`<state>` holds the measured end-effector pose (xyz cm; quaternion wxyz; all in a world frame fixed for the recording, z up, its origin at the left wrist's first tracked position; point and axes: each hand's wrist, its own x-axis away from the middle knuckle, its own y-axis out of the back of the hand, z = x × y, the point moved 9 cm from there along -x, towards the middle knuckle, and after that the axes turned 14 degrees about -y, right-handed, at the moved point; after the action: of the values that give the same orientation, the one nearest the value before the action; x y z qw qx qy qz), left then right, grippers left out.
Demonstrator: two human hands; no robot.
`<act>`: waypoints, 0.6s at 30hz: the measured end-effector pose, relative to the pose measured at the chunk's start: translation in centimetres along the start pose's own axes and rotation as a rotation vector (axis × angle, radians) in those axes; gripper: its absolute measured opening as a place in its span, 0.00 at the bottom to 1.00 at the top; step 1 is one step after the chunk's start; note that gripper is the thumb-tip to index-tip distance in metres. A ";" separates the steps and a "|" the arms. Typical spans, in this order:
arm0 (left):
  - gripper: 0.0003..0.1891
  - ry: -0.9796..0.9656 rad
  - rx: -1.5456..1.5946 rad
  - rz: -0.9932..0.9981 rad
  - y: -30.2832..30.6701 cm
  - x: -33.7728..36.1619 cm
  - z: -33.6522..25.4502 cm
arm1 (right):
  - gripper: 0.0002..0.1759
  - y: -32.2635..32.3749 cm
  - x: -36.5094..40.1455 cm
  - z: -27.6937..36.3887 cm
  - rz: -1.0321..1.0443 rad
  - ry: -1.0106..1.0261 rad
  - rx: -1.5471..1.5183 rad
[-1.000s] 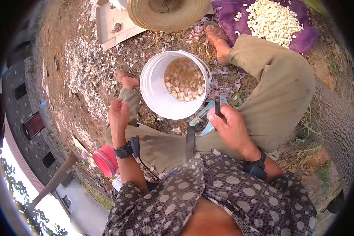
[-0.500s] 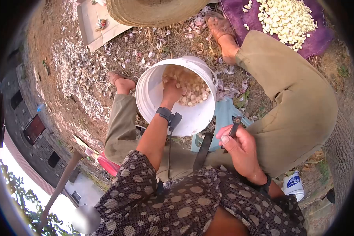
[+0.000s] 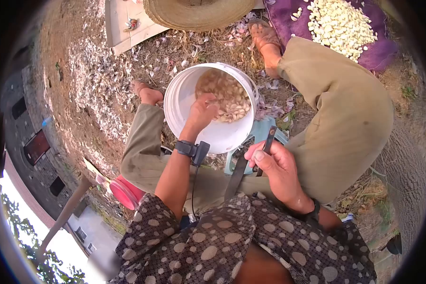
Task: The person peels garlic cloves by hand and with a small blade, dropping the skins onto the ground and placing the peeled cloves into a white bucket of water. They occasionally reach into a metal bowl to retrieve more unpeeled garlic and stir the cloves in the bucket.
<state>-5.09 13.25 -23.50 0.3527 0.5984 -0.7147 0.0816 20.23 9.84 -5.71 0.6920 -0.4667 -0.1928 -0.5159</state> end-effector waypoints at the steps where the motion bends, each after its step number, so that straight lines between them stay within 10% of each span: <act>1: 0.16 -0.062 0.027 -0.024 1.2 0.7 -0.3 | 0.15 -0.2 0.2 -0.1 0.001 0.030 -0.009; 7: 0.13 0.052 0.648 -0.122 2.8 9.1 -3.4 | 0.14 -0.1 1.5 -0.6 -0.093 0.228 0.113; 18: 0.22 -0.425 1.153 -0.086 -1.6 19.6 -7.6 | 0.17 -2.9 1.0 -3.2 -0.018 0.171 0.195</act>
<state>-1.24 1.23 -6.58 -0.1747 0.7243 -0.5855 0.3195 17.33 6.48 -5.21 0.7434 -0.3498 -0.1867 -0.5386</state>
